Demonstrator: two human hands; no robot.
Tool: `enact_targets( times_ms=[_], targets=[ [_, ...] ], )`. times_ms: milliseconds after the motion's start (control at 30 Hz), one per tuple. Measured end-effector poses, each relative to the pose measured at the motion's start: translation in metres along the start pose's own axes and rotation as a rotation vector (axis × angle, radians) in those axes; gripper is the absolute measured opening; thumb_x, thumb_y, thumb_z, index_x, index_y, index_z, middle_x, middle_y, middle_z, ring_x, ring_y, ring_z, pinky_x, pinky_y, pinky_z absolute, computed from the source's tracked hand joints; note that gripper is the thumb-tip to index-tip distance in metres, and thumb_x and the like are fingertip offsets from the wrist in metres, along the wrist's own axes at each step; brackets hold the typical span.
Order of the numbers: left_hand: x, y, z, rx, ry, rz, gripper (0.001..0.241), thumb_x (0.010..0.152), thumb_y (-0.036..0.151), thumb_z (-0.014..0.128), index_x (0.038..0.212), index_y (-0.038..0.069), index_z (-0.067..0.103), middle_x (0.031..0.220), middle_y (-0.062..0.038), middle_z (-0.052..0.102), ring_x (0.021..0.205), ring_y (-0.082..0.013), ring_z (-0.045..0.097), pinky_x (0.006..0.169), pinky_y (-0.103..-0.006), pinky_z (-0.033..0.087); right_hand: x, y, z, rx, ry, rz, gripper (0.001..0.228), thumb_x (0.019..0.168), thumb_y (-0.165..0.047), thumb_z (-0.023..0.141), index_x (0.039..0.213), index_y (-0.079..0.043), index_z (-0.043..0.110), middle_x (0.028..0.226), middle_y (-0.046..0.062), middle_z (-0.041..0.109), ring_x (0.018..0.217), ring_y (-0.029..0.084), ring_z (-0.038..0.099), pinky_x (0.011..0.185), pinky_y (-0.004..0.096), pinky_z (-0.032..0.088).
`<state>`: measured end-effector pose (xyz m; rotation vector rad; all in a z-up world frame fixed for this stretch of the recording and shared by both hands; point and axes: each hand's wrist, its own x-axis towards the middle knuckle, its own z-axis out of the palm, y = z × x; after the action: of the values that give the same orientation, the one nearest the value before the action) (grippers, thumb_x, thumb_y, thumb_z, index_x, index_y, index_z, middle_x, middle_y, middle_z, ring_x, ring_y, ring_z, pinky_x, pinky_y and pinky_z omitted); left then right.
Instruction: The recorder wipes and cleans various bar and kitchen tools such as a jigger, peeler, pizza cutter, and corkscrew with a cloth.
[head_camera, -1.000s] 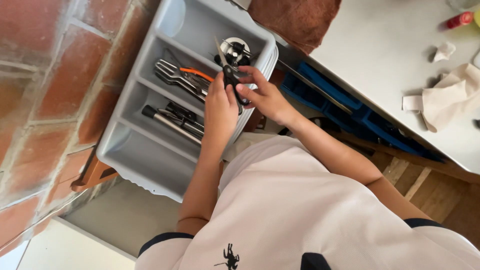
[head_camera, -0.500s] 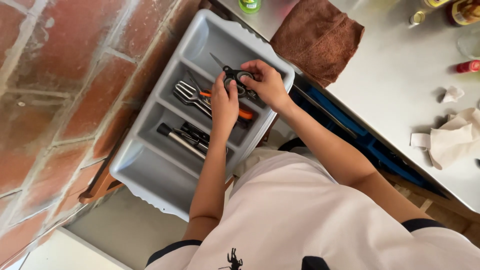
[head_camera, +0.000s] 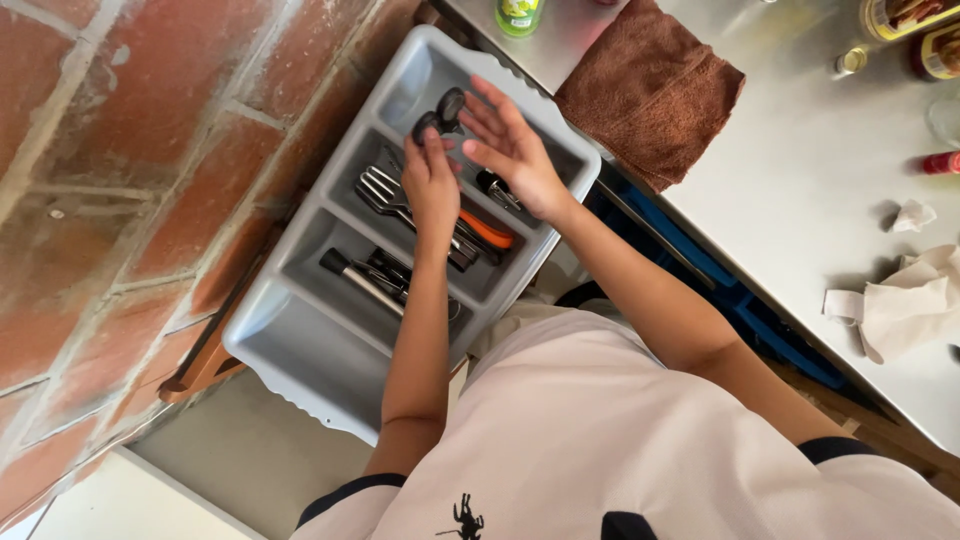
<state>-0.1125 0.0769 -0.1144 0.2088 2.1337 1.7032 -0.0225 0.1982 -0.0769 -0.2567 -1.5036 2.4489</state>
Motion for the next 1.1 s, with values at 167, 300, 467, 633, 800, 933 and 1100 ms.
enact_targets(
  times_ms=[167, 300, 467, 633, 800, 933, 1100],
  targets=[
    [0.018, -0.028, -0.004, -0.009, 0.039, 0.090, 0.068, 0.106, 0.030, 0.057, 0.155, -0.002, 0.022, 0.110, -0.012, 0.074, 0.079, -0.0169, 0.073, 0.066, -0.0318, 0.057, -0.005, 0.003, 0.011, -0.065, -0.053, 0.023, 0.081, 0.103, -0.001, 0.068, 0.167, -0.014, 0.021, 0.175, 0.007, 0.022, 0.162, 0.024, 0.027, 0.129, 0.039, 0.030],
    [0.018, -0.032, -0.006, 0.055, -0.008, 0.188, 0.089, 0.105, 0.025, 0.062, 0.161, -0.002, -0.002, 0.132, -0.014, 0.067, 0.095, -0.0181, 0.074, 0.086, -0.0316, 0.059, -0.013, 0.007, 0.009, -0.077, -0.037, 0.073, 0.080, 0.101, -0.005, 0.071, 0.166, -0.015, 0.024, 0.175, 0.005, 0.024, 0.161, 0.023, 0.028, 0.127, 0.038, 0.031],
    [-0.006, -0.010, 0.004, 0.115, -0.098, 0.222, 0.083, 0.103, 0.020, 0.067, 0.161, 0.001, 0.011, 0.138, -0.015, 0.063, 0.099, -0.0192, 0.071, 0.086, -0.0324, 0.058, -0.030, 0.001, 0.000, -0.078, 0.008, 0.045, 0.076, 0.101, -0.006, 0.071, 0.164, -0.013, 0.028, 0.172, 0.005, 0.027, 0.159, 0.025, 0.031, 0.125, 0.040, 0.036],
    [-0.043, 0.031, 0.032, 0.091, -0.255, 0.300, 0.057, 0.103, 0.016, 0.067, 0.153, 0.006, 0.042, 0.135, -0.013, 0.064, 0.099, -0.0188, 0.069, 0.084, -0.0325, 0.059, -0.063, -0.028, -0.013, 0.014, 0.082, -0.009, 0.074, 0.102, -0.004, 0.069, 0.162, -0.011, 0.028, 0.169, 0.005, 0.028, 0.156, 0.024, 0.033, 0.122, 0.040, 0.042],
    [-0.084, 0.074, 0.082, 0.097, -0.463, 0.443, 0.036, 0.105, 0.012, 0.066, 0.140, 0.009, 0.057, 0.128, -0.008, 0.063, 0.101, -0.0169, 0.068, 0.083, -0.0307, 0.057, -0.110, -0.071, -0.034, -0.011, 0.242, -0.174, 0.067, 0.105, -0.003, 0.067, 0.162, -0.008, 0.031, 0.163, 0.009, 0.037, 0.147, 0.023, 0.048, 0.122, 0.040, 0.044],
    [-0.114, 0.100, 0.130, 0.086, -0.664, 0.521, 0.034, 0.105, 0.010, 0.065, 0.138, 0.010, 0.057, 0.129, -0.008, 0.062, 0.103, -0.0170, 0.068, 0.081, -0.0294, 0.058, -0.159, -0.104, -0.054, 0.029, 0.410, -0.204, 0.067, 0.104, -0.005, 0.067, 0.160, -0.008, 0.032, 0.156, 0.011, 0.042, 0.142, 0.025, 0.050, 0.120, 0.042, 0.049],
    [-0.155, 0.109, 0.197, 0.082, -0.958, 0.587, 0.030, 0.105, 0.007, 0.065, 0.135, 0.009, 0.059, 0.131, -0.008, 0.062, 0.103, -0.0174, 0.071, 0.078, -0.0287, 0.059, -0.237, -0.121, -0.093, -0.132, 0.696, -0.292, 0.061, 0.105, -0.004, 0.066, 0.158, -0.007, 0.036, 0.160, 0.013, 0.041, 0.152, 0.027, 0.045, 0.123, 0.040, 0.043]
  ],
)
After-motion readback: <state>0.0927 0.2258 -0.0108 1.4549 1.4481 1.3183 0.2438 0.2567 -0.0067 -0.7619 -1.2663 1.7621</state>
